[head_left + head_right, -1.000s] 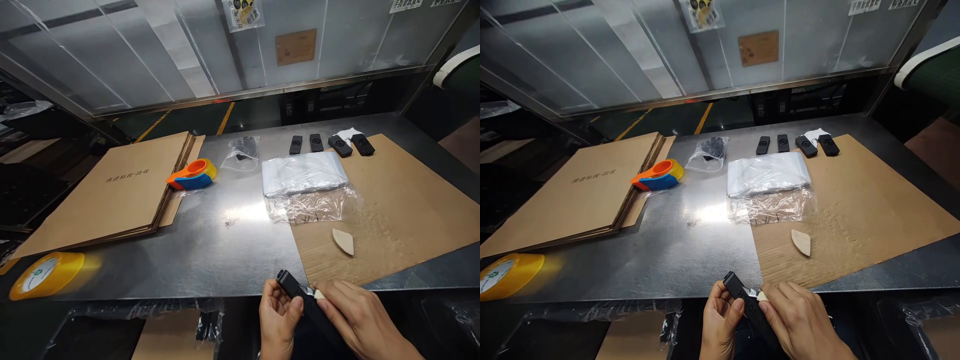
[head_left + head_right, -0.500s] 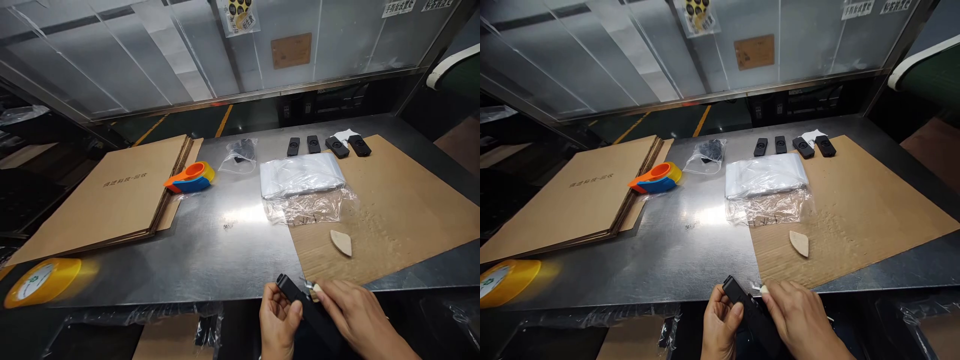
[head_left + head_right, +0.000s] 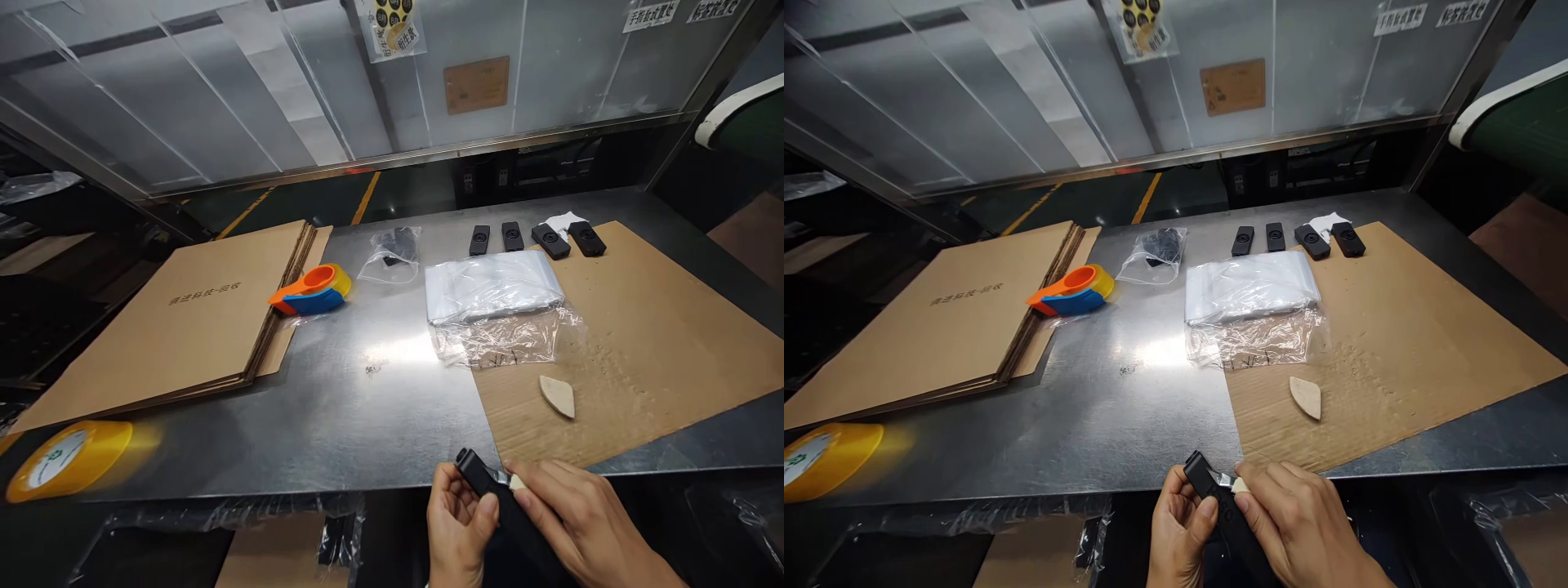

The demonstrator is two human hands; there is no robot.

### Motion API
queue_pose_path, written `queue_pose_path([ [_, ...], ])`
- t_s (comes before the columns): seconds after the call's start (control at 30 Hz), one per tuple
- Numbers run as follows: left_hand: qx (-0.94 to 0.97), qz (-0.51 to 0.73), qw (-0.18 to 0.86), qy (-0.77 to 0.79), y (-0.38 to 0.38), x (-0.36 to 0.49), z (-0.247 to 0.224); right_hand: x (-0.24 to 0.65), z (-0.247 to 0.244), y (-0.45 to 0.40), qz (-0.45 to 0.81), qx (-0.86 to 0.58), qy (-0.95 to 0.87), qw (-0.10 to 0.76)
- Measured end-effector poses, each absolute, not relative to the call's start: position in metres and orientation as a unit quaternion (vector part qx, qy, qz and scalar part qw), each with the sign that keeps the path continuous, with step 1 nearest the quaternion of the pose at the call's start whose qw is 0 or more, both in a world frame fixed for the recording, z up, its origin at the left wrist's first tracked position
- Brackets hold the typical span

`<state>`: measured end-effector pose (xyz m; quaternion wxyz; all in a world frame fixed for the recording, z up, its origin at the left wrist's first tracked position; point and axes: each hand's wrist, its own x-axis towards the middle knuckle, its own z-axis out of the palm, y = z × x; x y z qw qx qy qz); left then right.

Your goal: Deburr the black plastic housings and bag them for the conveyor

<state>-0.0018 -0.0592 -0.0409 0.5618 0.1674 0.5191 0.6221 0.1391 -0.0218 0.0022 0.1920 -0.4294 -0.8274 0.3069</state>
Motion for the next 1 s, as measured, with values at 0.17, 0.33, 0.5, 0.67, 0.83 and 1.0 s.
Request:
queue_pose_path([
  [0.17, 0.170, 0.618, 0.565, 0.520, -0.060, -0.002, -0.040, 0.139, 0.000, -0.024, 0.290, -0.430, -0.834, 0.187],
  [0.33, 0.167, 0.618, 0.569, 0.517, -0.060, -0.001, -0.039, 0.140, -0.001, -0.023, 0.287, -0.431, -0.835, 0.189],
  [0.5, 0.153, 0.631, 0.575, 0.497, -0.060, 0.001, -0.038, 0.140, -0.014, -0.020, 0.283, -0.481, -0.812, 0.173],
  [0.67, 0.155, 0.628, 0.581, 0.493, -0.059, 0.001, -0.042, 0.142, -0.020, -0.017, 0.322, -0.499, -0.781, 0.195],
  [0.83, 0.180, 0.619, 0.574, 0.506, -0.060, -0.002, -0.052, 0.169, -0.025, -0.004, 0.248, -0.566, -0.753, 0.226],
  [1.0, 0.426, 0.566, 0.359, 0.608, -0.043, -0.011, -0.044, 0.230, -0.054, 0.033, 0.052, -0.721, -0.678, 0.137],
])
